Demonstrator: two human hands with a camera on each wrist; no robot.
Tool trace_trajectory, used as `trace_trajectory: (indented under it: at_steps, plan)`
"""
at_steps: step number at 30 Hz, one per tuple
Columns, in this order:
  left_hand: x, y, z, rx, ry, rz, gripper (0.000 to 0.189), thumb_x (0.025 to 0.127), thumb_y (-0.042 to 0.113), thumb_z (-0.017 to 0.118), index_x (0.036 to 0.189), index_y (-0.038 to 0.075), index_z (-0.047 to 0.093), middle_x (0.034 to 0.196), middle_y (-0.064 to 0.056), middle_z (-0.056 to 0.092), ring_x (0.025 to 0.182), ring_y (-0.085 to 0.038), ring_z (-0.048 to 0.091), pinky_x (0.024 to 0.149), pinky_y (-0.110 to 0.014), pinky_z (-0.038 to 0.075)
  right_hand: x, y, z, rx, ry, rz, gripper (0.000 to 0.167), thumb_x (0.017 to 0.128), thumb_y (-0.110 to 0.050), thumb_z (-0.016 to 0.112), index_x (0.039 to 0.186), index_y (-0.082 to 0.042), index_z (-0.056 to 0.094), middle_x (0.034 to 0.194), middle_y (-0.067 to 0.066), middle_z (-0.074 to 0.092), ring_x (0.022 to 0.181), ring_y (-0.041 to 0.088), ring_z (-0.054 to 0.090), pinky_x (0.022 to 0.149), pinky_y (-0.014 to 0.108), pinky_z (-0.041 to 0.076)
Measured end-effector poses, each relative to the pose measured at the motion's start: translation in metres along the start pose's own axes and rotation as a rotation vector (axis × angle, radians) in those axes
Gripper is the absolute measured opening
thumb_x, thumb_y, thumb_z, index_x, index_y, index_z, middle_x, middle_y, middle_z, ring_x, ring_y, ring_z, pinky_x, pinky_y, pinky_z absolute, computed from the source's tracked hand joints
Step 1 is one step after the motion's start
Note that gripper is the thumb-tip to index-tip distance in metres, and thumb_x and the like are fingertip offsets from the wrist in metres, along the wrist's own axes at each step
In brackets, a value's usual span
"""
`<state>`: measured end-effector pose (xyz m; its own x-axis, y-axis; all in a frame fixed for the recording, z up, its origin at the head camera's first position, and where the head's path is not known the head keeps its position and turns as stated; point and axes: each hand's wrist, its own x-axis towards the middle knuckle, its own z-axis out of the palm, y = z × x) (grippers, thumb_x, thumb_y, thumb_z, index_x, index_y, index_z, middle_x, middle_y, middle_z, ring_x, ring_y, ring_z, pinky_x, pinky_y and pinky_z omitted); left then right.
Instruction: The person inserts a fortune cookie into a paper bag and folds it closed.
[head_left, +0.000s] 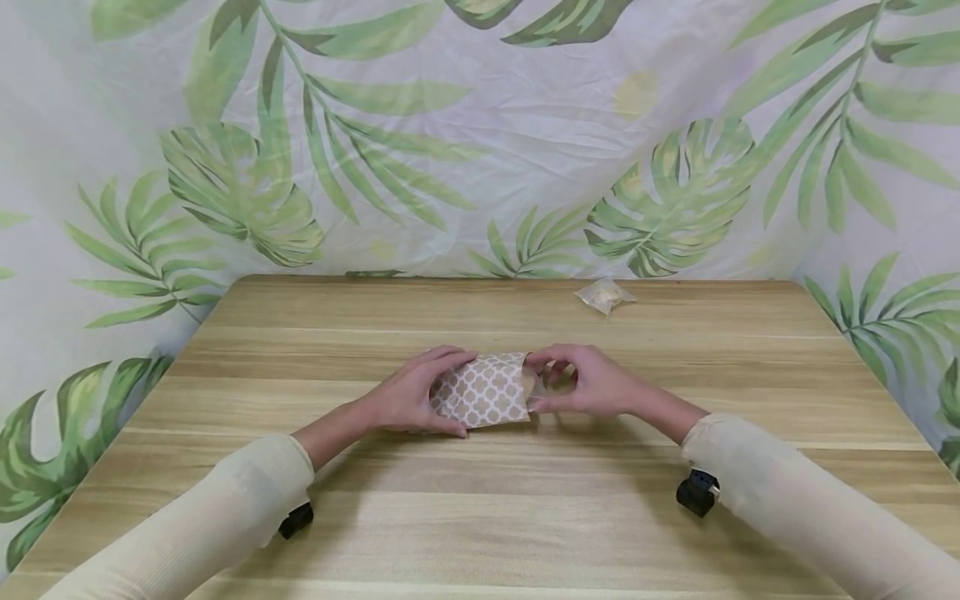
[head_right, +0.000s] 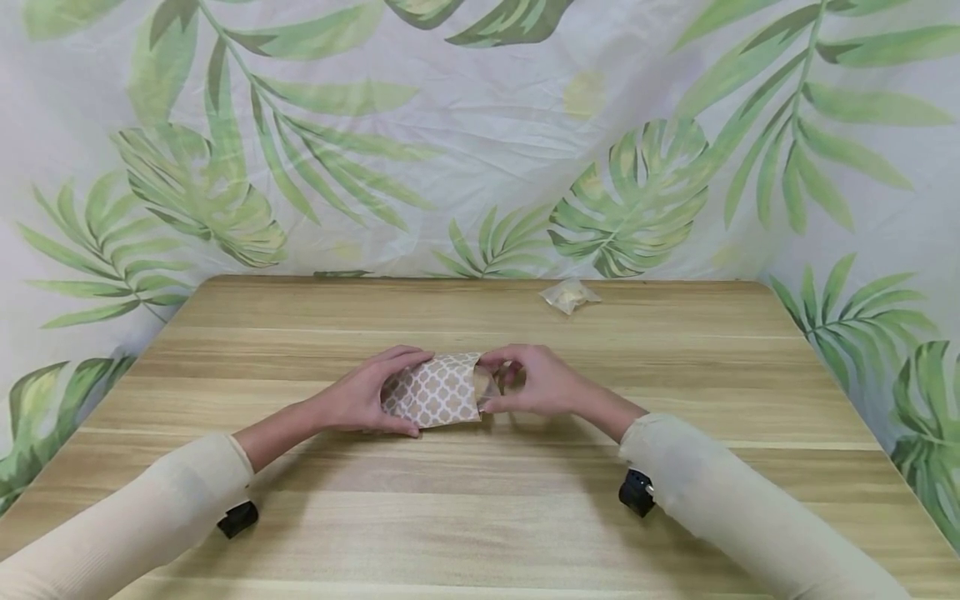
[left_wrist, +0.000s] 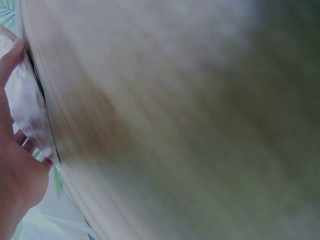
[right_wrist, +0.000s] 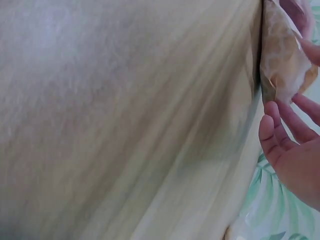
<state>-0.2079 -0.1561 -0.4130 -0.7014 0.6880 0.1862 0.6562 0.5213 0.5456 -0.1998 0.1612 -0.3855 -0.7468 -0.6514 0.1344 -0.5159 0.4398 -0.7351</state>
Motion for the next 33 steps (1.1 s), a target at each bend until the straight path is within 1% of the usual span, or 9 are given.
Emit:
trace_trajectory:
  at_steps: [3,7,12,15,19,21,23,27,33]
  plan:
    - [-0.0002,0.0002,-0.0004,0.002,0.002,0.002,0.106,0.065,0.041,0.098,0.151,0.002,0.05,0.147,-0.016,0.054,0.134,-0.035,0.053,0.114,-0.054,0.043,-0.003,0.0004,-0.0058,0.009,0.002,0.02,0.057,0.084,-0.017,0.087,0.132,0.004,0.066,0.12,0.015,0.072,0.099,0.03,0.067,0.075,0.042,0.057]
    - [-0.0002,-0.0001,0.0001,0.007,0.006,0.004,0.106,0.064,0.041,0.099,0.15,0.001,0.05,0.146,-0.017,0.055,0.133,-0.035,0.054,0.114,-0.054,0.043,-0.0046,0.0031,-0.0104,0.006,-0.015,0.029,0.051,0.086,-0.016,0.085,0.129,0.004,0.068,0.111,0.013,0.072,0.099,0.031,0.065,0.074,0.042,0.056]
    - [-0.0005,-0.0008,0.0005,0.01,0.007,0.003,0.106,0.064,0.04,0.099,0.15,0.001,0.051,0.145,-0.017,0.055,0.132,-0.035,0.054,0.114,-0.053,0.043,-0.0022,0.0041,-0.0117,0.026,-0.033,0.011,0.042,0.088,-0.013,0.084,0.123,0.004,0.071,0.108,0.012,0.075,0.097,0.03,0.065,0.073,0.035,0.054]
    - [-0.0007,-0.0005,0.0002,0.007,0.006,0.002,0.106,0.065,0.041,0.099,0.15,0.001,0.05,0.145,-0.017,0.055,0.133,-0.034,0.054,0.114,-0.053,0.043,0.0004,0.0047,-0.0112,0.036,-0.008,0.001,0.036,0.088,-0.009,0.083,0.12,0.004,0.073,0.106,0.011,0.076,0.094,0.024,0.067,0.071,0.029,0.053]
    - [-0.0007,-0.0004,0.0,0.002,0.006,0.002,0.106,0.065,0.041,0.098,0.15,0.002,0.05,0.146,-0.016,0.055,0.133,-0.034,0.054,0.114,-0.053,0.043,0.0033,0.0039,-0.0099,0.049,0.027,0.001,0.027,0.091,-0.007,0.08,0.115,0.003,0.075,0.1,0.009,0.078,0.09,0.014,0.069,0.069,0.027,0.054]
    - [-0.0007,-0.0003,0.0,0.0,0.006,0.001,0.106,0.065,0.042,0.098,0.151,0.002,0.05,0.146,-0.016,0.055,0.133,-0.034,0.054,0.114,-0.053,0.043,0.0037,0.0031,-0.0092,0.055,0.034,0.011,0.025,0.091,-0.007,0.079,0.114,0.003,0.075,0.098,0.008,0.078,0.089,0.012,0.069,0.068,0.027,0.054]
    - [-0.0007,-0.0003,0.0,-0.004,0.005,0.001,0.106,0.065,0.042,0.098,0.151,0.002,0.05,0.146,-0.016,0.055,0.134,-0.034,0.054,0.115,-0.053,0.042,0.0033,0.0023,-0.0088,0.064,0.033,0.027,0.026,0.09,-0.007,0.08,0.114,0.004,0.075,0.097,0.008,0.078,0.088,0.013,0.07,0.067,0.026,0.053]
    - [-0.0008,-0.0008,0.0,-0.006,0.007,-0.002,0.106,0.065,0.042,0.098,0.151,0.002,0.05,0.146,-0.016,0.055,0.134,-0.034,0.053,0.115,-0.053,0.042,0.0018,0.0007,-0.0075,0.096,0.028,0.076,0.035,0.087,-0.005,0.083,0.118,0.007,0.072,0.095,0.011,0.079,0.089,0.018,0.072,0.068,0.027,0.053]
    - [-0.0006,-0.0021,0.0,-0.008,0.007,0.001,0.106,0.066,0.042,0.098,0.151,0.001,0.05,0.146,-0.015,0.055,0.134,-0.033,0.054,0.115,-0.053,0.042,0.0005,-0.0003,-0.0036,0.154,0.001,0.117,0.051,0.084,-0.004,0.084,0.128,0.012,0.064,0.098,0.014,0.079,0.092,0.023,0.074,0.074,0.03,0.058]
